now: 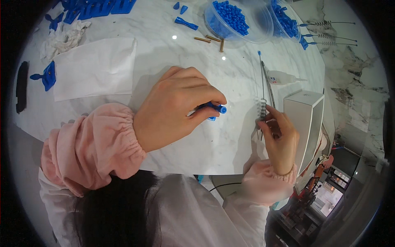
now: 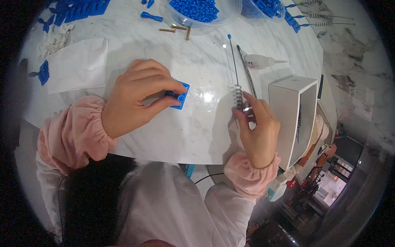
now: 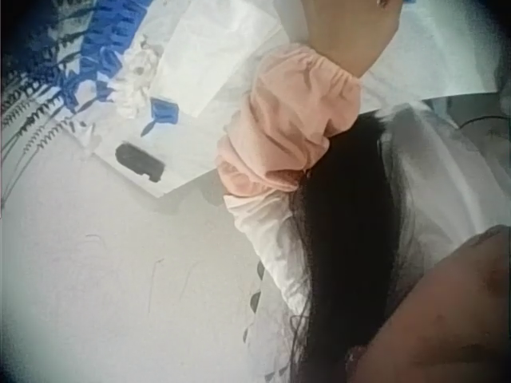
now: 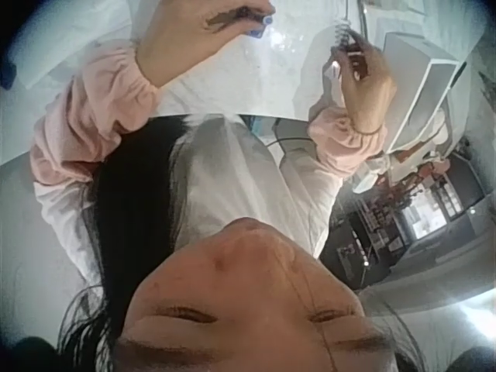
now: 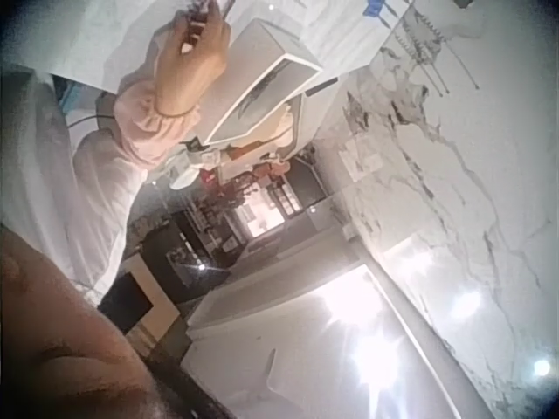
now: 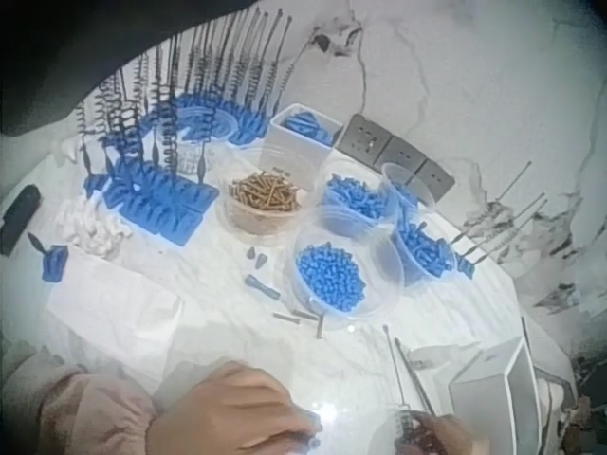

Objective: The person assembles small electronic components, including a metal spring, a small metal shaft, and blue plastic housings, by hand and with a screwdriver.

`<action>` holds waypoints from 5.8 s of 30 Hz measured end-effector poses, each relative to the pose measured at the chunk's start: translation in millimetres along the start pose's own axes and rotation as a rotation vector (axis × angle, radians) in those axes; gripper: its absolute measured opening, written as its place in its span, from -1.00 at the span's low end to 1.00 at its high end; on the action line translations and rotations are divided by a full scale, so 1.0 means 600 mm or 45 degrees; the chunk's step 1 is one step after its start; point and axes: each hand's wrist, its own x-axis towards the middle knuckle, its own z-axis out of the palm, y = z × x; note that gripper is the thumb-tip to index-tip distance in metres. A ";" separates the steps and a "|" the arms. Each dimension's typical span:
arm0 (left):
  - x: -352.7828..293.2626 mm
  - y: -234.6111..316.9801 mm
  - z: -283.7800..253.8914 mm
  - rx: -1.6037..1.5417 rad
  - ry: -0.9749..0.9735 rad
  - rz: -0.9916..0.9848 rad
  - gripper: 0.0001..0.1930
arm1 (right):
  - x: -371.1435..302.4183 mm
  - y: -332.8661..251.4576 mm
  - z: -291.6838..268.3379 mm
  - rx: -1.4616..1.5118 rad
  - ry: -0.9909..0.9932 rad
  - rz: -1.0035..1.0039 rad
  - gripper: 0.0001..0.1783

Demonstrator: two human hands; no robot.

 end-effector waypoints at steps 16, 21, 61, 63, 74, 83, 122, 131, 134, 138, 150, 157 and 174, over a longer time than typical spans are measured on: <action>0.002 -0.005 0.004 -0.022 -0.056 0.041 -0.86 | -0.030 -0.036 -0.016 1.066 0.126 -0.190 -0.57; 0.002 -0.005 0.003 -0.036 -0.084 0.053 -0.86 | -0.002 -0.067 -0.005 1.253 0.126 -0.303 -0.66; 0.002 0.004 0.003 -0.314 -0.164 -0.282 -0.87 | 0.033 -0.057 0.030 0.723 0.398 -0.999 -0.60; 0.002 0.004 0.003 -0.298 -0.173 -0.270 -0.87 | 0.033 -0.056 0.033 0.749 0.394 -1.008 -0.61; -0.004 -0.001 0.005 -0.272 -0.200 -0.193 -0.88 | 0.018 -0.059 0.039 0.882 0.289 -1.034 -0.71; 0.002 -0.006 0.010 -0.177 -0.089 -0.018 -0.84 | 0.019 -0.064 0.036 0.777 0.303 -1.043 -0.70; 0.001 0.002 0.008 -0.096 -0.107 -0.042 -0.86 | 0.020 -0.064 0.037 0.951 0.480 -0.816 -0.61; 0.001 0.005 0.003 -0.074 -0.133 -0.030 -0.84 | 0.022 -0.065 0.038 0.995 0.418 -0.802 -0.62; 0.002 0.012 -0.002 -0.119 -0.165 -0.090 -0.76 | 0.020 -0.063 0.037 1.009 0.423 -0.779 -0.61; 0.025 0.018 -0.022 -0.165 0.102 0.192 -0.71 | 0.018 -0.066 0.029 1.027 0.377 -0.735 -0.60; 0.038 0.087 -0.016 -0.370 -0.176 -0.023 -0.81 | 0.005 -0.073 0.026 1.114 0.257 -0.764 -0.58; 0.048 0.088 -0.014 -0.726 -0.486 -0.402 -0.86 | 0.002 -0.071 0.022 1.113 0.203 -0.752 -0.57; 0.049 0.096 -0.029 -0.920 -0.624 -0.437 -0.86 | -0.004 -0.076 0.012 1.247 0.143 -0.677 -0.60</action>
